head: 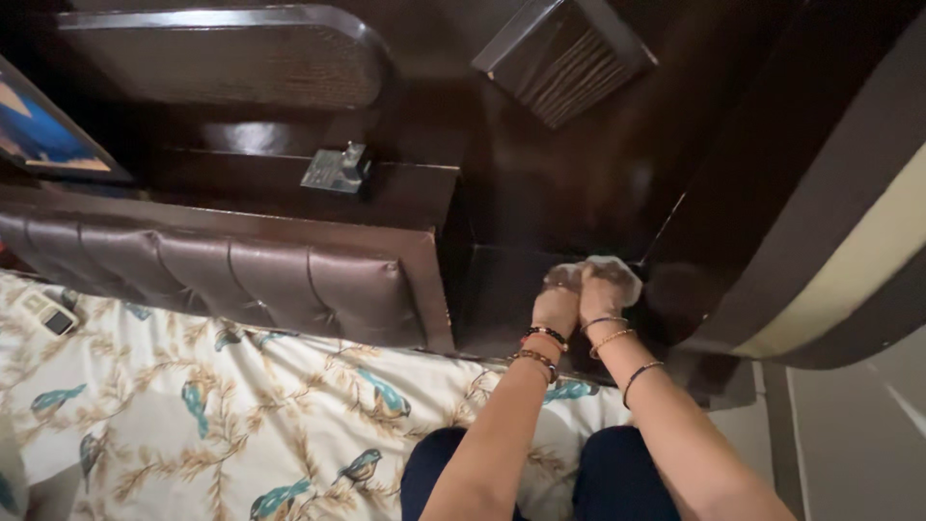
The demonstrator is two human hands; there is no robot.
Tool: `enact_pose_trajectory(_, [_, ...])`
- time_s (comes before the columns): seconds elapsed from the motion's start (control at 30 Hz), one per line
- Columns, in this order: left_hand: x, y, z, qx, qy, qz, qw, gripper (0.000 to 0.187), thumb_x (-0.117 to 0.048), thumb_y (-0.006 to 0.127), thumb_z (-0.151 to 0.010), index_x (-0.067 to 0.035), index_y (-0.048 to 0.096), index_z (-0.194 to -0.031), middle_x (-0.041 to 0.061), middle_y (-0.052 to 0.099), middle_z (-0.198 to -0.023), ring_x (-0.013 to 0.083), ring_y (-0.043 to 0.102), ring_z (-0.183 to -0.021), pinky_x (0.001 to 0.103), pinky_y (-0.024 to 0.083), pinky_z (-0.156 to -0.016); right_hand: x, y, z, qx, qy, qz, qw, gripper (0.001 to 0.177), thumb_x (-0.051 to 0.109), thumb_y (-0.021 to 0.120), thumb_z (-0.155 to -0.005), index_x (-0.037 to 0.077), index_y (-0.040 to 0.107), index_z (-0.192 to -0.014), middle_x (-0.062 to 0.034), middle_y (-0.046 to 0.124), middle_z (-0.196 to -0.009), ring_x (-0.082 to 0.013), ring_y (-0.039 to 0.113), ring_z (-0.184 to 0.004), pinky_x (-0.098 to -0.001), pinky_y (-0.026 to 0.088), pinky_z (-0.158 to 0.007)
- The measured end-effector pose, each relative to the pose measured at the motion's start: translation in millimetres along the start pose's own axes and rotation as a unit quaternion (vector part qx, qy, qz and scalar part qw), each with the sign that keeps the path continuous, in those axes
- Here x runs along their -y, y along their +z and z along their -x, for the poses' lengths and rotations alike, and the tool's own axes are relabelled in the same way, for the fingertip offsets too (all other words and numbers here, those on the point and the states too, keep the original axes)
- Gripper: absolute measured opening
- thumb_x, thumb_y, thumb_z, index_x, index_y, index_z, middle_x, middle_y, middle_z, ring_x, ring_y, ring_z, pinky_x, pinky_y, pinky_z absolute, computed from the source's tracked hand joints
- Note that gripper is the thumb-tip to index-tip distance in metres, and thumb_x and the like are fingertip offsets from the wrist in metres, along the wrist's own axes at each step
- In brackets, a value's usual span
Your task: The person wipes the dark wooden headboard with a white cloth, cleaning the side edges, top surface, and lower sections. The person moves along the headboard to reach different areas while seated on the bed.
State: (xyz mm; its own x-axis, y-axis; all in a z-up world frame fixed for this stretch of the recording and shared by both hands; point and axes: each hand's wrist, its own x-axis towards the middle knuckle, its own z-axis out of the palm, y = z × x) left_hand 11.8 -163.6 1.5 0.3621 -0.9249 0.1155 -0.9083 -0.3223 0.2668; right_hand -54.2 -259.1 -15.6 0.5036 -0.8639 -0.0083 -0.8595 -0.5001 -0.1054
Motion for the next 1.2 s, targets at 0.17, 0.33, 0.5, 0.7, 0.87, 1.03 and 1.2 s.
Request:
enact_pose_trajectory(0.17, [-25, 13, -21, -0.076, 0.078, -0.023, 0.994, 0.054, -0.011, 0.053, -0.093, -0.006, 0.042, -0.146, 0.019, 0.045, -0.151, 0.0365, 0.043, -0.144, 0.040, 0.051, -0.107, -33, -1, 0, -0.156, -0.050, 0.209, 0.964, 0.032, 0.026, 0.047, -0.094, 0.017, 0.063, -0.121, -0.0059, 0.066, -0.126, -0.0293, 0.064, -0.123, -0.0477, 0.051, -0.102])
enact_pose_trajectory(0.33, [-18, 13, -25, -0.042, 0.094, -0.012, 0.995, 0.052, -0.009, 0.047, -0.095, -0.009, 0.044, -0.147, 0.018, 0.043, -0.156, 0.0358, 0.040, -0.146, 0.042, 0.040, -0.115, -19, -6, -5, -0.094, 0.222, -0.312, 0.919, 0.040, 0.033, 0.047, -0.107, 0.006, 0.053, -0.136, -0.0231, 0.065, -0.125, -0.0408, 0.066, -0.111, -0.0469, 0.055, -0.094])
enact_pose_trajectory(0.5, [-23, 16, -7, -0.050, 0.104, -0.016, 0.993, 0.054, -0.010, 0.046, -0.097, -0.007, 0.042, -0.151, 0.020, 0.042, -0.156, 0.0367, 0.037, -0.148, 0.043, 0.032, -0.122, -30, -10, 13, -0.167, 0.076, -0.059, 0.981, 0.037, 0.028, 0.049, -0.100, 0.008, 0.054, -0.131, -0.0319, 0.058, -0.131, -0.0435, 0.064, -0.105, -0.0473, 0.055, -0.086])
enact_pose_trajectory(0.7, [-33, 8, 45, -0.028, 0.116, -0.058, 0.991, 0.056, -0.013, 0.046, -0.095, -0.007, 0.041, -0.151, 0.022, 0.043, -0.154, 0.0390, 0.037, -0.147, 0.045, 0.032, -0.120, -30, 4, 80, -0.269, 0.008, -0.256, 0.929, 0.030, 0.021, 0.049, -0.106, 0.001, 0.058, -0.127, -0.0211, 0.063, -0.126, -0.0389, 0.065, -0.111, -0.0472, 0.056, -0.093])
enact_pose_trajectory(0.87, [-49, 1, 86, 0.004, 0.105, -0.021, 0.994, 0.061, -0.014, 0.049, -0.094, -0.007, 0.039, -0.154, 0.023, 0.039, -0.158, 0.0408, 0.032, -0.150, 0.045, 0.029, -0.122, -32, -11, 129, -0.251, -0.171, 0.175, 0.937, 0.038, 0.017, 0.058, -0.090, 0.004, 0.057, -0.125, -0.0193, 0.059, -0.124, -0.0352, 0.061, -0.114, -0.0443, 0.057, -0.091])
enact_pose_trajectory(1.03, [-71, 2, 119, 0.025, 0.136, -0.100, 0.985, 0.066, -0.016, 0.048, -0.093, 0.000, 0.035, -0.155, 0.024, 0.039, -0.156, 0.0374, 0.033, -0.150, 0.047, 0.025, -0.126, -67, -19, 173, -0.162, -0.140, 0.063, 0.975, 0.049, 0.013, 0.057, -0.087, -0.006, 0.056, -0.133, -0.0228, 0.061, -0.112, -0.0334, 0.062, -0.100, -0.0435, 0.056, -0.081])
enact_pose_trajectory(1.2, [-101, 5, 129, 0.027, 0.143, -0.092, 0.985, 0.059, -0.014, 0.042, -0.097, 0.001, 0.038, -0.154, 0.024, 0.040, -0.158, 0.0378, 0.033, -0.152, 0.048, 0.026, -0.126, -101, -22, 193, -0.224, -0.159, 0.034, 0.961, 0.039, 0.012, 0.057, -0.091, -0.008, 0.059, -0.124, -0.0230, 0.065, -0.108, -0.0341, 0.064, -0.101, -0.0417, 0.057, -0.078])
